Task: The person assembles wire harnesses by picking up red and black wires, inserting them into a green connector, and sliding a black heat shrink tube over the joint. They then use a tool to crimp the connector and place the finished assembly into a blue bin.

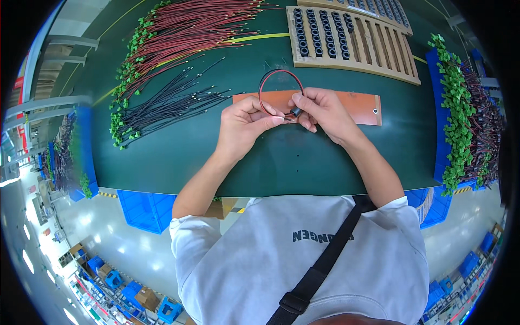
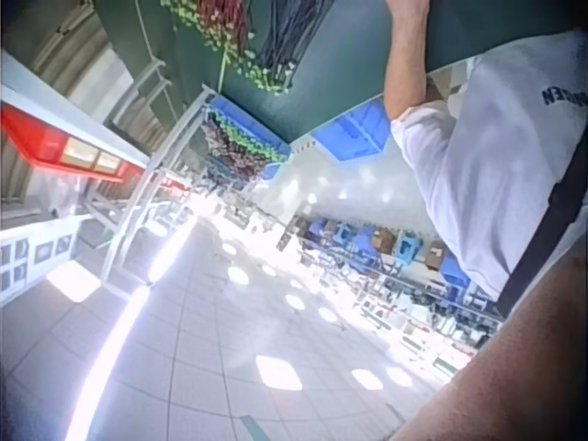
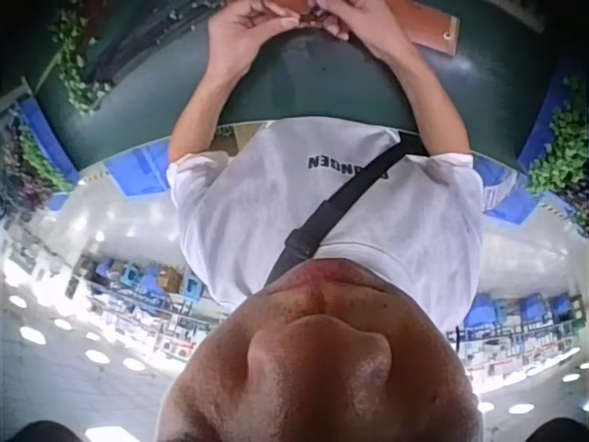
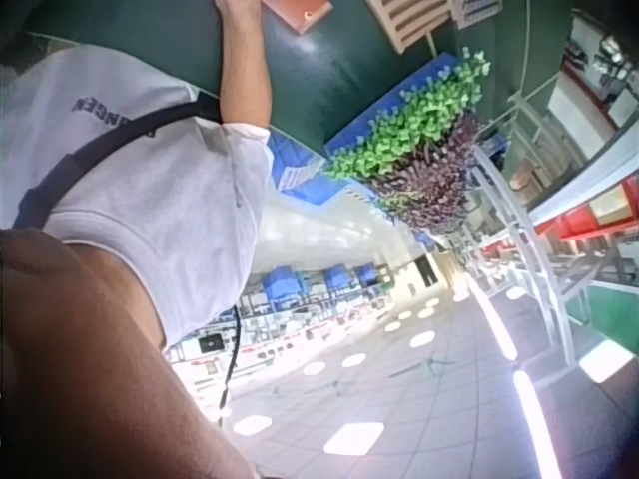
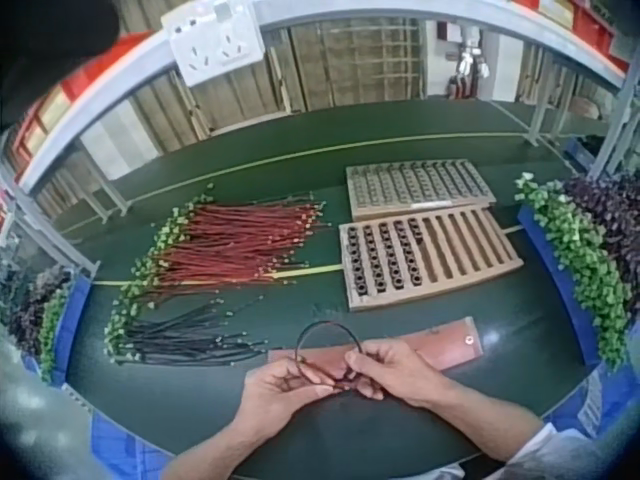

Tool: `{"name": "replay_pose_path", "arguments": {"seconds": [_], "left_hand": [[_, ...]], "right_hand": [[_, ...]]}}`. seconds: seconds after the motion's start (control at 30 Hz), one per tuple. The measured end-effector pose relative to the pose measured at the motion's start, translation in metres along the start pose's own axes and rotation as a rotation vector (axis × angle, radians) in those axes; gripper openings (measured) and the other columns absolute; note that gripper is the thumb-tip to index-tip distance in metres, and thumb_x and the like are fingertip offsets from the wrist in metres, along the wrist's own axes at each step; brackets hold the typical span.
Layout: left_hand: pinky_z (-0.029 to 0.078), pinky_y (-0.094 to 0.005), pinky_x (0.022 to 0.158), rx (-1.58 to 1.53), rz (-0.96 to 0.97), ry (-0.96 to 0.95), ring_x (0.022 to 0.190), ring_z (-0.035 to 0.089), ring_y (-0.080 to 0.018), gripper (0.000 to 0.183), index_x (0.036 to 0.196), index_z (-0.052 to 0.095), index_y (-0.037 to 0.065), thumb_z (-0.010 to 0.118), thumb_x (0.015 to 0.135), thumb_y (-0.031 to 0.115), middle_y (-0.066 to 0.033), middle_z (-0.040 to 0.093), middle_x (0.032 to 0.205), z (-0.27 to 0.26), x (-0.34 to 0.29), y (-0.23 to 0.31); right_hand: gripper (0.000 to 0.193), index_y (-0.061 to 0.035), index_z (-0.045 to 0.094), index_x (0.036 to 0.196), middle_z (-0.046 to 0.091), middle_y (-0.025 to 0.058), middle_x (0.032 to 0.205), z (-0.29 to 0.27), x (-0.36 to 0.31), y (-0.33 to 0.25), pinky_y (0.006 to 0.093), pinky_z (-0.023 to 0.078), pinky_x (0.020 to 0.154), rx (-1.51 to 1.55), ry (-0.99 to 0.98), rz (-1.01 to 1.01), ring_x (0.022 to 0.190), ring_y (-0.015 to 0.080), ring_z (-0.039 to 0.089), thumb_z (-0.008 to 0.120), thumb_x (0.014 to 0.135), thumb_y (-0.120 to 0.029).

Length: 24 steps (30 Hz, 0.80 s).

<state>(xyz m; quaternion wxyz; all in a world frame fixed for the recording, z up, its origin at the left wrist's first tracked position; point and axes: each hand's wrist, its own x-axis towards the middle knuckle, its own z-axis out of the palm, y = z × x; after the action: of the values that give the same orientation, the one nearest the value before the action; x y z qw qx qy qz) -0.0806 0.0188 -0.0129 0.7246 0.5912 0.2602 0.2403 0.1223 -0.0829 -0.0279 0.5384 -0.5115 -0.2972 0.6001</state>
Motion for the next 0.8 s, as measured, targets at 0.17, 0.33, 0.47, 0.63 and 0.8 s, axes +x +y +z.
{"name": "replay_pose_path", "arguments": {"seconds": [0.17, 0.33, 0.47, 0.63, 0.8], "left_hand": [[0.064, -0.0369, 0.089, -0.056, 0.038, 0.051, 0.095, 0.074, -0.0233, 0.015, 0.094, 0.064, -0.003, 0.070, 0.089, -0.015, -0.0157, 0.072, 0.102, 0.002, 0.003, -0.004], [0.064, -0.0360, 0.090, 0.044, 0.079, 0.098, 0.095, 0.073, -0.0219, 0.013, 0.095, 0.065, -0.004, 0.071, 0.089, -0.014, -0.0159, 0.072, 0.103, 0.008, 0.002, -0.004], [0.064, -0.0337, 0.089, 0.017, 0.118, 0.130, 0.097, 0.072, -0.0206, 0.012, 0.094, 0.066, -0.004, 0.071, 0.090, -0.014, -0.0150, 0.072, 0.104, 0.012, -0.001, -0.011], [0.062, -0.0309, 0.086, 0.197, 0.161, 0.164, 0.098, 0.071, -0.0179, 0.010, 0.098, 0.067, -0.005, 0.072, 0.091, -0.011, -0.0129, 0.072, 0.105, 0.012, -0.005, -0.011], [0.063, -0.0294, 0.081, 0.297, 0.124, 0.205, 0.090, 0.076, -0.0162, 0.012, 0.100, 0.072, -0.003, 0.078, 0.090, -0.003, -0.0096, 0.077, 0.099, 0.014, -0.009, -0.012]], "right_hand": [[0.033, 0.0021, 0.069, 0.100, 0.066, 0.0046, 0.076, 0.000, 0.001, 0.002, 0.0214, 0.044, 0.049, -0.003, 0.003, 0.001, 0.058, 0.0060, 0.058, 0.063, 0.107, -0.029], [0.033, 0.0019, 0.070, 0.100, 0.066, 0.0045, 0.075, -0.001, 0.001, 0.003, 0.0213, 0.045, 0.049, 0.003, 0.004, 0.001, 0.058, 0.0059, 0.059, 0.063, 0.107, -0.029], [0.033, 0.0017, 0.070, 0.101, 0.066, 0.0043, 0.075, -0.001, 0.002, 0.004, 0.0213, 0.045, 0.049, 0.002, -0.003, -0.011, 0.058, 0.0058, 0.059, 0.062, 0.107, -0.029], [0.033, 0.0018, 0.070, 0.099, 0.066, 0.0041, 0.075, -0.002, 0.002, 0.004, 0.0213, 0.046, 0.050, -0.016, -0.005, -0.017, 0.059, 0.0060, 0.061, 0.062, 0.107, -0.029], [0.033, 0.0016, 0.070, 0.098, 0.065, 0.0030, 0.072, -0.003, 0.003, 0.007, 0.0216, 0.047, 0.050, -0.015, 0.002, -0.025, 0.058, 0.0062, 0.061, 0.062, 0.107, -0.029]]}}
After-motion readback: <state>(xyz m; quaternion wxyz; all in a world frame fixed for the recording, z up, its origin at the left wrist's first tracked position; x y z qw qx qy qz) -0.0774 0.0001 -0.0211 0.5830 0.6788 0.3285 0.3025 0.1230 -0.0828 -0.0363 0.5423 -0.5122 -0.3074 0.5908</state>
